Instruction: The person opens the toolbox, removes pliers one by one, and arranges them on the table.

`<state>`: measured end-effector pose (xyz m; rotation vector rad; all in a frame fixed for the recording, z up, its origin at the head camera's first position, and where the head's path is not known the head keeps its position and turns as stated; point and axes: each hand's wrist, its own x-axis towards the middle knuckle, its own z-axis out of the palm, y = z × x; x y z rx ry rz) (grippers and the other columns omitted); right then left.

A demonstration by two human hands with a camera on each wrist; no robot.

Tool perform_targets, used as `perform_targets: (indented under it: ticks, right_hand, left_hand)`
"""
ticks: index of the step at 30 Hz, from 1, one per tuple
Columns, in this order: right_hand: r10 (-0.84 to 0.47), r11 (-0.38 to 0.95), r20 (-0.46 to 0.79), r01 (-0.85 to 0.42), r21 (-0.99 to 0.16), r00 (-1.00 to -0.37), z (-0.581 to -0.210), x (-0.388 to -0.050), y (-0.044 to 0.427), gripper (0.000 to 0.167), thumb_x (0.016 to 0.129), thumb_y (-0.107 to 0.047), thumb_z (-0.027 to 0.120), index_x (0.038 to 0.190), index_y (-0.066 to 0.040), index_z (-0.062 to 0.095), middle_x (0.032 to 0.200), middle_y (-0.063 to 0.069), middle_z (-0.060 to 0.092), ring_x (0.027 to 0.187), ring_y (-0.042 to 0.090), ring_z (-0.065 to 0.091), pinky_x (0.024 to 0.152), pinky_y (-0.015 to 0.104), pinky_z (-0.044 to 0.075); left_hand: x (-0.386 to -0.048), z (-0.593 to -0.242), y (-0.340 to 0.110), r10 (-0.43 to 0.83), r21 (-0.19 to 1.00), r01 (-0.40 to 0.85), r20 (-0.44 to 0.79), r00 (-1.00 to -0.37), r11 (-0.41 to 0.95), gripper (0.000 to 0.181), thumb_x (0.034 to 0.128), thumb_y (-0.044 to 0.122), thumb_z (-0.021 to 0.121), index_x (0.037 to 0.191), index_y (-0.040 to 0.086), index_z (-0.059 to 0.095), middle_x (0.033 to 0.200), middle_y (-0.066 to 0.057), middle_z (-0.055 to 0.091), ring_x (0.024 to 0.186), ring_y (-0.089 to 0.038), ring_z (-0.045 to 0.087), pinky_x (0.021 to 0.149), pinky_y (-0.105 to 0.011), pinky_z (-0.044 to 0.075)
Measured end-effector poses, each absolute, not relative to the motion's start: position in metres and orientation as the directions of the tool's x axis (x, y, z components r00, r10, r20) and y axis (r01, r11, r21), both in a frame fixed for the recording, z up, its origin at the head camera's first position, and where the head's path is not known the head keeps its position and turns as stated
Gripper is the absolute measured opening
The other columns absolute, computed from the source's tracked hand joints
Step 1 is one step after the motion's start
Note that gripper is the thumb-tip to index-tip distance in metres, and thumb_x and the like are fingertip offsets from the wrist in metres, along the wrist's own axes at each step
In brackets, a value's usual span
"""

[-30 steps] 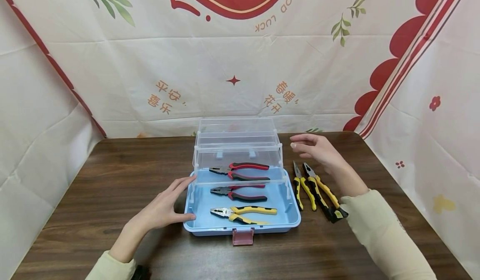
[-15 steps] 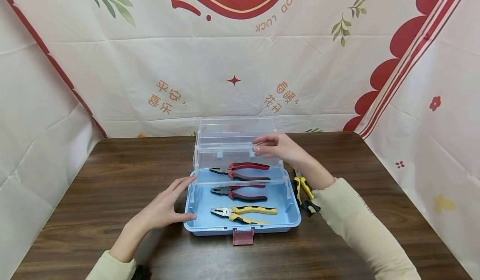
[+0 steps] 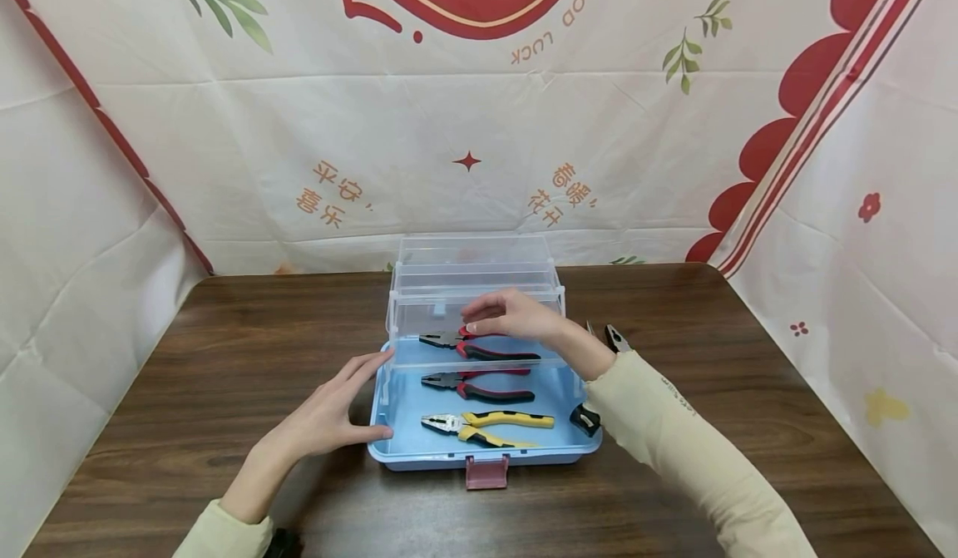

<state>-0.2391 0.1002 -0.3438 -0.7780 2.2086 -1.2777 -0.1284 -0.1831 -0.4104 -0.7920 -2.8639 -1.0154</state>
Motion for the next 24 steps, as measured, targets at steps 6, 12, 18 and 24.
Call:
perform_targets:
  ticks: [6,12,18,24]
  right_hand:
    - [-0.691,0.420,-0.102,-0.282,-0.862,-0.716,-0.355,-0.245,0.094,0.032,0.084,-0.008,0.060,0.113,0.001,0.056,0.109,0.011,0.057,0.099,0.019,0.053,0.083,0.030,0.041]
    - [-0.672,0.473,-0.112,-0.308,-0.825,-0.732,-0.360,-0.246,0.089,0.033,0.083,-0.009,0.061,0.114,0.000,0.055,0.111,0.014,0.055,0.099,0.019,0.051,0.083,0.030,0.041]
    - [-0.649,0.531,-0.109,-0.345,-0.774,-0.753,-0.361,-0.245,0.085,0.037,0.080,-0.011,0.065,0.114,0.001,0.056,0.103,0.011,0.058,0.090,0.017,0.053,0.077,0.028,0.043]
    - [-0.635,0.602,-0.116,-0.396,-0.693,-0.763,-0.361,-0.245,0.081,0.042,0.075,-0.018,0.071,0.112,-0.002,0.058,0.093,0.001,0.057,0.081,0.015,0.049,0.071,0.027,0.041]
  left_hand:
    - [-0.129,-0.410,-0.183,0.459,0.587,0.461,0.165,-0.873,0.666,0.092,0.0671,0.037,0.075,0.141,0.021,0.022,0.133,-0.005,0.031,0.113,-0.022,0.041,0.085,-0.047,0.037]
    - [-0.128,-0.410,-0.183,0.460,0.583,0.465,0.171,-0.872,0.666,0.092,0.0671,0.037,0.075,0.141,0.021,0.022,0.133,-0.004,0.031,0.113,-0.022,0.041,0.084,-0.047,0.037]
    - [-0.128,-0.410,-0.182,0.461,0.586,0.464,0.168,-0.872,0.665,0.092,0.0671,0.037,0.076,0.141,0.022,0.022,0.133,-0.004,0.031,0.113,-0.022,0.041,0.085,-0.047,0.037]
    - [-0.128,-0.410,-0.183,0.456,0.588,0.455,0.160,-0.876,0.669,0.092,0.0672,0.037,0.075,0.141,0.022,0.022,0.134,-0.005,0.030,0.113,-0.022,0.040,0.085,-0.047,0.037]
